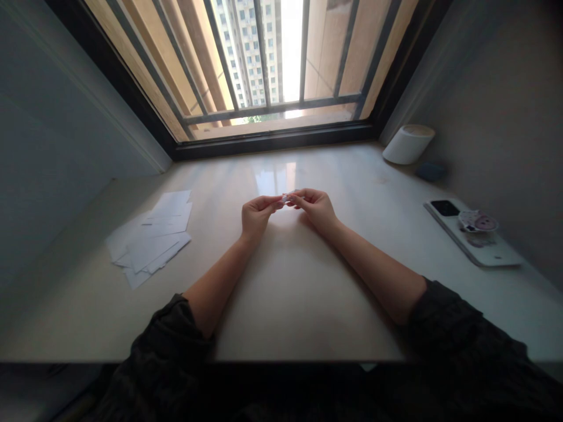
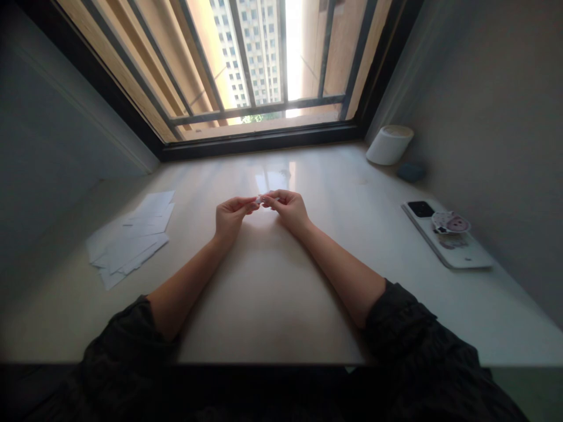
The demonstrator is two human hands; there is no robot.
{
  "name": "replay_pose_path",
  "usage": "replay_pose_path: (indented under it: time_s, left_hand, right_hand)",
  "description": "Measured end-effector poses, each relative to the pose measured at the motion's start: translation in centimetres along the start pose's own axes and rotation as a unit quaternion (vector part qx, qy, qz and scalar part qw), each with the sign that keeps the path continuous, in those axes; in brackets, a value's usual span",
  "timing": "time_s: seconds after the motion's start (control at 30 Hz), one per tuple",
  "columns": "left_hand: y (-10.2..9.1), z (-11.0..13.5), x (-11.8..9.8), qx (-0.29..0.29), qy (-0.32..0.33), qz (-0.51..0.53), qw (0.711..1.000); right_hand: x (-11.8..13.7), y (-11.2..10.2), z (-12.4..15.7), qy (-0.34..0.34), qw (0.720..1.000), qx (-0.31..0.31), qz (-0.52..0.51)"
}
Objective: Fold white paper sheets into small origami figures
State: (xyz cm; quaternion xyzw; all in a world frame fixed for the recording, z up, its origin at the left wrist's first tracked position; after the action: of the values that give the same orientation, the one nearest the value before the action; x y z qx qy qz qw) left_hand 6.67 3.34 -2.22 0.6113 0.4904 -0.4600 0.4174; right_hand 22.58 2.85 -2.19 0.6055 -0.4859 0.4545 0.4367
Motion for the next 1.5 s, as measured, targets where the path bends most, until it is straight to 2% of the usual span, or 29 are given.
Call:
replay_pose_path:
  time_s: [0.8,1.03,1.33,1.5]
  left_hand:
    - [-0.27,0.2,-0.13,-0.026,-0.036,-0.001,0.999]
    - [-0.4,0.05,-0.15,0.018,-0.05,0.005,0.999]
    - [-0.57,-0.18,0.28,0.013,-0.063,0.035,0.997]
    - [-0.51,-0.07,0.14,0.012,-0.069,0.039,0.997]
  right_hand:
    - [-0.64,0.04,-0.19,-0.007,1.0,-0.008,-0.013]
    - [-0.28,0.07,-0.13,-0.033,0.999,-0.002,-0.005]
    - [-0.75,-0.07,-0.24,-0.063,0.998,0.005,-0.007]
    - [-0.97,-0.28,-0.28,-0.045,0.999,-0.006,0.011]
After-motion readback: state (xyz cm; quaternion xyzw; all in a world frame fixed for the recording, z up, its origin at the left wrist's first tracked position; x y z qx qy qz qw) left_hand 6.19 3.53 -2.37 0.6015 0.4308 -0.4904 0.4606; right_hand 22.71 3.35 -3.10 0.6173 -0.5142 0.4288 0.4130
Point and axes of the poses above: each hand's wrist, its own z-axis away from the middle knuckle, its own y-axis out of the palm, x = y × z, the point moved 2 cm from there along -z, towards the middle knuckle, and after that the axes turned 8 degrees about x, right-handed, at the moved point
